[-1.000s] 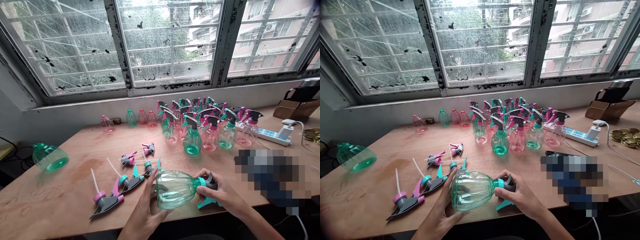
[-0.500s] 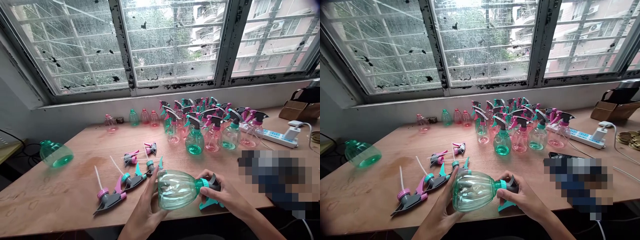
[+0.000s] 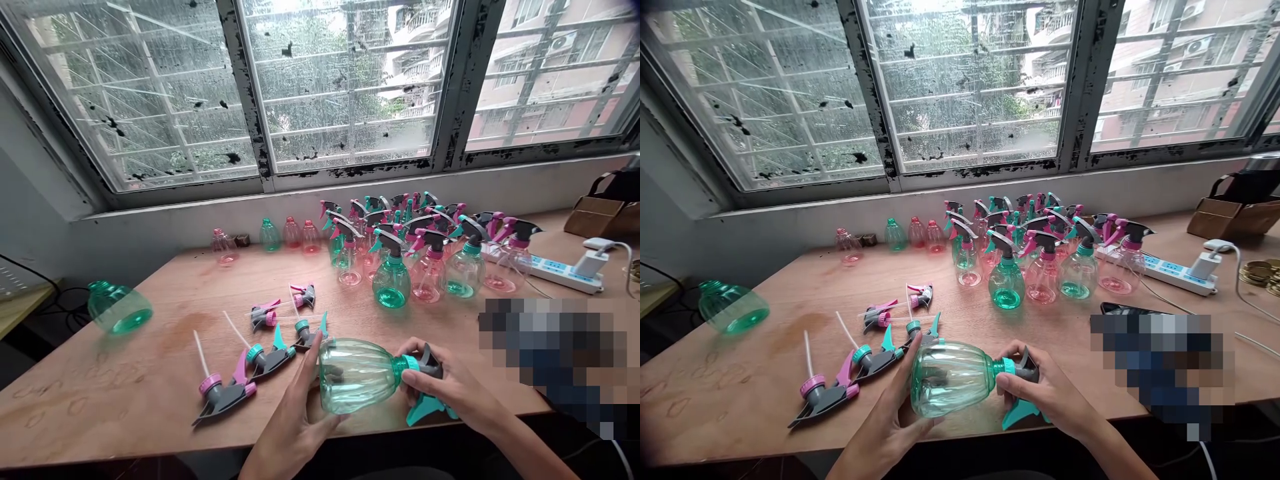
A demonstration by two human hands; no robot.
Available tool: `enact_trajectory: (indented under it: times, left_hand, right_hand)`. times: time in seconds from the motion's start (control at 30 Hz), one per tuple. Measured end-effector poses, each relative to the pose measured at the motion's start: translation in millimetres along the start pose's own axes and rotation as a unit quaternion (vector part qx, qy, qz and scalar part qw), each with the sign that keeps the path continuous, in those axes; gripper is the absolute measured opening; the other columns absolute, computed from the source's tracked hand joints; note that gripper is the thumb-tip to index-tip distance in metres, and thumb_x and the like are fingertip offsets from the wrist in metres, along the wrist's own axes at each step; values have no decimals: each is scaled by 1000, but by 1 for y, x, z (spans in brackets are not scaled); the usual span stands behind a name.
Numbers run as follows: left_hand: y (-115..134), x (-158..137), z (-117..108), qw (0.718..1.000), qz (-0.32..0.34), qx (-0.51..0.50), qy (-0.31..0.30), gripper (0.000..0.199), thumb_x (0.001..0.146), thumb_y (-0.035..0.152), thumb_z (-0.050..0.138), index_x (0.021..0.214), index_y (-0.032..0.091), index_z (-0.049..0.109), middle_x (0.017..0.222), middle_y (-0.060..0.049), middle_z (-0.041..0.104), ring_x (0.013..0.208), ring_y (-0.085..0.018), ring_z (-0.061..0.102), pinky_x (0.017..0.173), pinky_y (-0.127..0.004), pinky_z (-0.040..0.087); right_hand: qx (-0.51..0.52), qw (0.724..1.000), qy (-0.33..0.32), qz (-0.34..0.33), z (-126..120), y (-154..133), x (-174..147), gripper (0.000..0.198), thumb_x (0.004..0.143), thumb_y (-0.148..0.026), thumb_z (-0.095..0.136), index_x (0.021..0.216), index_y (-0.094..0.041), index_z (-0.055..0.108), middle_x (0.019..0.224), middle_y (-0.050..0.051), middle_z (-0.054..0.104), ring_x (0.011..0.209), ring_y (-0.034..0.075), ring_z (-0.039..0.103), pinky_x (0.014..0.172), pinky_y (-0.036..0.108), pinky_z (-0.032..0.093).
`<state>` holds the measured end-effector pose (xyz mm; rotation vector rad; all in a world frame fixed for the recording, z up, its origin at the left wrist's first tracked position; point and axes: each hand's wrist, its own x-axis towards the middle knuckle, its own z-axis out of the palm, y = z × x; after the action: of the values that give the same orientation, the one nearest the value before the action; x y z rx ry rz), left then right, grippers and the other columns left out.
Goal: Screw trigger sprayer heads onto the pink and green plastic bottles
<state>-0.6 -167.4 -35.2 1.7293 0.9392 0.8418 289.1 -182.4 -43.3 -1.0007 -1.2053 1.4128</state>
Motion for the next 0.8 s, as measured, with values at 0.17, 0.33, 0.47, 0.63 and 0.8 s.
enact_trajectory:
  times: [0.17, 0.33, 0.47, 0.63, 0.8]
  left_hand:
    - [2, 2, -2, 1000, -16, -12, -5, 103, 83, 36, 86, 164, 36, 22, 172, -4, 28, 160, -34, 20, 130, -54, 17]
    - [2, 3, -2, 1000, -7, -6, -4, 100, 85, 25, 83, 164, 38, 22, 173, -3, 25, 158, -34, 25, 129, -51, 23]
    - [3, 4, 1, 999, -21, -36, -4, 95, 92, 20, 71, 165, 39, 13, 176, 0, 16, 159, -32, 23, 128, -46, 26]
    - [3, 4, -2, 1000, -20, -17, -12, 109, 80, 37, 87, 165, 31, 19, 175, -4, 20, 161, -35, 15, 131, -47, 19]
    - [2, 3, -4, 1000, -8, 27, -3, 103, 85, 48, 81, 165, 33, 19, 175, -3, 20, 161, -33, 16, 131, -47, 14]
  right_hand:
    - [-2, 1000, -2, -1, 2, -1, -1, 35, 82, -42, 87, 96, -18, 65, 69, -1, 74, 63, 16, 69, 61, 26, 55]
    - [-1, 1000, 12, 5, 3, -2, -1, 40, 79, -47, 87, 96, -19, 65, 68, -1, 74, 62, 18, 69, 60, 28, 55]
    - [-10, 1000, 3, 6, 2, -2, -1, 40, 80, -47, 86, 98, -19, 64, 69, 0, 74, 63, 19, 69, 61, 30, 55]
    - [-20, 1000, -12, -3, 2, 0, 0, 39, 82, -47, 85, 99, -20, 63, 69, -1, 72, 64, 19, 69, 62, 32, 57]
    - [-25, 1000, -2, -11, 2, 1, 1, 39, 83, -48, 84, 100, -18, 64, 67, 0, 73, 63, 19, 68, 61, 31, 56]
